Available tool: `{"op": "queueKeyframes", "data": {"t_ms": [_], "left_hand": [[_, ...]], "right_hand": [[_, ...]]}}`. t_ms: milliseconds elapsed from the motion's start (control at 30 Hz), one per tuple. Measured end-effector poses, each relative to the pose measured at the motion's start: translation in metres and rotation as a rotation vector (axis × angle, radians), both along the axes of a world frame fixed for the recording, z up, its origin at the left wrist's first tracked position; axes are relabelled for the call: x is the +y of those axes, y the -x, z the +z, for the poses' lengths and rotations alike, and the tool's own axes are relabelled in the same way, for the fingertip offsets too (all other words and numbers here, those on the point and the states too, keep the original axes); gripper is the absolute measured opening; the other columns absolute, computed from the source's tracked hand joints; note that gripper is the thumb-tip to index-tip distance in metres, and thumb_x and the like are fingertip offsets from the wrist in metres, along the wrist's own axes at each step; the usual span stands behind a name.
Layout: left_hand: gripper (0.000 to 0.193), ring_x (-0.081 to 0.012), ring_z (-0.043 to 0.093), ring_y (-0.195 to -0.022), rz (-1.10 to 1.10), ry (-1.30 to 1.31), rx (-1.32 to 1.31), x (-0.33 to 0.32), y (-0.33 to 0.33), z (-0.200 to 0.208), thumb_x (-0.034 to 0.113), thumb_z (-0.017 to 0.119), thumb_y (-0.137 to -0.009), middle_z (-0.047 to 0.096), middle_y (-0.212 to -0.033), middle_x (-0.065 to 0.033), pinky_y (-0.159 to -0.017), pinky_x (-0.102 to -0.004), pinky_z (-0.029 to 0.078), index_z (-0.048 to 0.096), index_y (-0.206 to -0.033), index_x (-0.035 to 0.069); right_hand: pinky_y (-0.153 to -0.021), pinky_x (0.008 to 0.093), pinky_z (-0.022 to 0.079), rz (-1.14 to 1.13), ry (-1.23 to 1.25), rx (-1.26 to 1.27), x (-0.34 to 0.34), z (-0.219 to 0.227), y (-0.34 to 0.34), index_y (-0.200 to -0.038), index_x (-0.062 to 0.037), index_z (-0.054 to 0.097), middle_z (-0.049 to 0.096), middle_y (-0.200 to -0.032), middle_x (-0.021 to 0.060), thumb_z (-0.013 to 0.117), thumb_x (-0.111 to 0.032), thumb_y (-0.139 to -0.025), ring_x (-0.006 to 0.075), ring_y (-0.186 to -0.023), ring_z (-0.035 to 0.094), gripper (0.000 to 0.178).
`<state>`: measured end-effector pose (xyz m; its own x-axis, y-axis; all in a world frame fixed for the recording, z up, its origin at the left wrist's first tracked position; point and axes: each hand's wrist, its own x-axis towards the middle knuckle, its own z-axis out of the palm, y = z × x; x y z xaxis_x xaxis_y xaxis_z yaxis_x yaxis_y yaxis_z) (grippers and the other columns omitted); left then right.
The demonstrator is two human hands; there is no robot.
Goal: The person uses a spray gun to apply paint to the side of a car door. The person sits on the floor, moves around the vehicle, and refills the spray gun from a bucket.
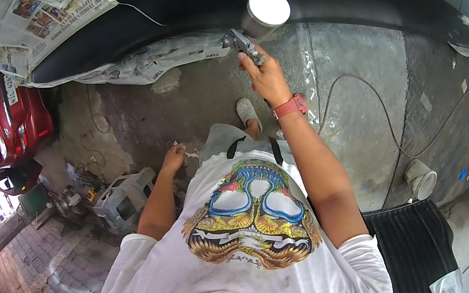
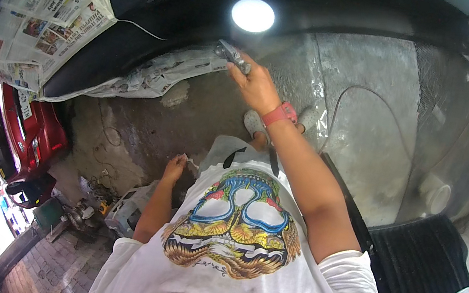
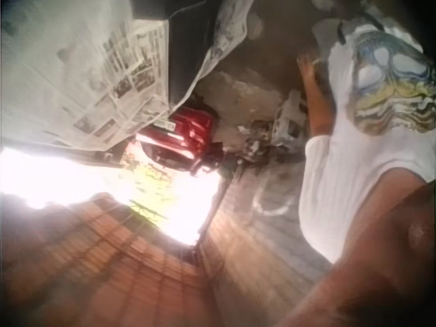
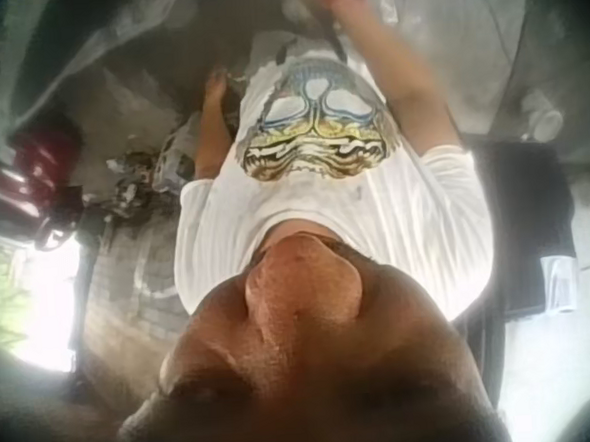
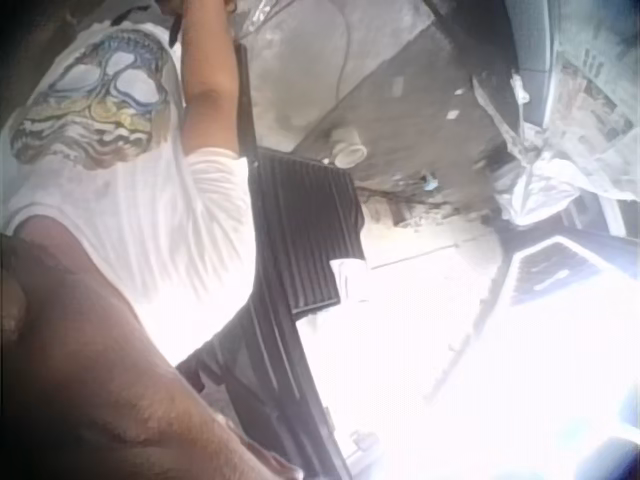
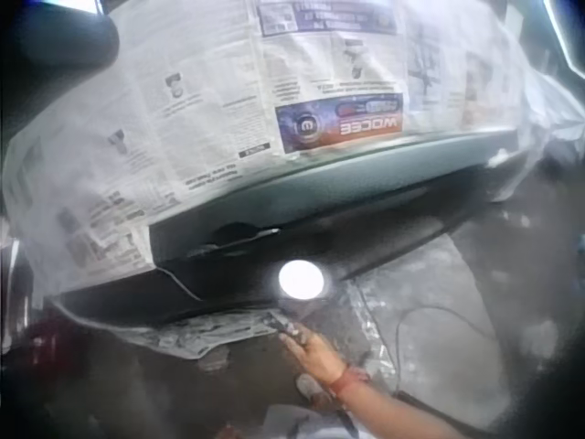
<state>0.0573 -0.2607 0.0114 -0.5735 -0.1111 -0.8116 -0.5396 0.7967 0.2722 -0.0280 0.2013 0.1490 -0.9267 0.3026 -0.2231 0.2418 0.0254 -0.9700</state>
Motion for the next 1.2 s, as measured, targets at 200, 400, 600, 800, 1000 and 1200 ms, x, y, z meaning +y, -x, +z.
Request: {"op": "queueKeyframes", "data": {"t_ms": [200,400,600,800,1000,1200], "left_hand": [[0.048,-0.0276,0.064,-0.132,-0.001,0.086,-0.038,-0.02,-0.026,-0.017,0.036,0.065,-0.104,0.069,-0.14,-0.0159,-0.111,-0.0387,0.048,0.065,-0.143,0.008],[0.048,-0.0261,0.063,-0.133,0.069,-0.04,-0.021,0.042,-0.019,-0.014,0.034,0.063,-0.106,0.067,-0.142,-0.0158,-0.112,-0.0387,0.048,0.063,-0.145,0.006],[0.045,-0.0256,0.063,-0.133,0.044,-0.143,0.055,0.11,-0.006,-0.018,0.034,0.061,-0.108,0.067,-0.142,-0.0151,-0.114,-0.0376,0.046,0.062,-0.145,0.007],[0.045,-0.0269,0.064,-0.132,-0.008,-0.157,0.086,0.165,-0.002,-0.007,0.033,0.063,-0.108,0.067,-0.142,-0.0162,-0.113,-0.0379,0.047,0.062,-0.145,0.007],[0.044,-0.0269,0.065,-0.13,-0.069,-0.115,0.064,0.177,-0.02,-0.016,0.031,0.063,-0.108,0.067,-0.141,-0.0173,-0.112,-0.038,0.048,0.062,-0.145,0.007],[0.044,-0.0262,0.065,-0.13,0.001,-0.109,0.033,0.178,-0.04,-0.008,0.03,0.063,-0.108,0.068,-0.14,-0.0155,-0.112,-0.0374,0.047,0.062,-0.145,0.005]], "right_hand": [[-0.048,0.0265,0.052,-0.068,0.07,-0.079,0.046,0.027,0.002,-0.114,-0.0047,0.07,0.069,-0.084,0.0013,0.061,-0.035,-0.109,0.008,-0.065,0.059,0.032],[-0.048,0.0263,0.05,-0.326,-0.093,-0.049,0.156,0.023,-0.046,-0.102,-0.002,0.073,0.071,-0.086,0.0024,0.06,-0.037,-0.109,0.0078,-0.061,0.058,0.038],[-0.047,0.0253,0.049,-0.49,-0.192,-0.101,0.274,0.026,-0.099,-0.104,-0.003,0.075,0.075,-0.09,0.0038,0.059,-0.039,-0.11,0.0083,-0.067,0.062,0.04],[-0.048,0.0257,0.05,-0.639,-0.249,-0.12,0.377,0.029,-0.136,-0.107,-0.0031,0.076,0.076,-0.09,0.0056,0.06,-0.041,-0.108,0.0096,-0.066,0.065,0.041],[-0.048,0.0289,0.054,-0.815,-0.286,-0.114,0.47,0.021,-0.153,-0.1,0.0007,0.076,0.077,-0.088,0.0097,0.061,-0.043,-0.108,0.0154,-0.073,0.072,0.046],[-0.048,0.0311,0.057,-0.922,-0.388,-0.12,0.539,0.032,-0.153,-0.099,0.0046,0.074,0.076,-0.088,0.0127,0.063,-0.042,-0.106,0.0193,-0.072,0.073,0.049]]}}
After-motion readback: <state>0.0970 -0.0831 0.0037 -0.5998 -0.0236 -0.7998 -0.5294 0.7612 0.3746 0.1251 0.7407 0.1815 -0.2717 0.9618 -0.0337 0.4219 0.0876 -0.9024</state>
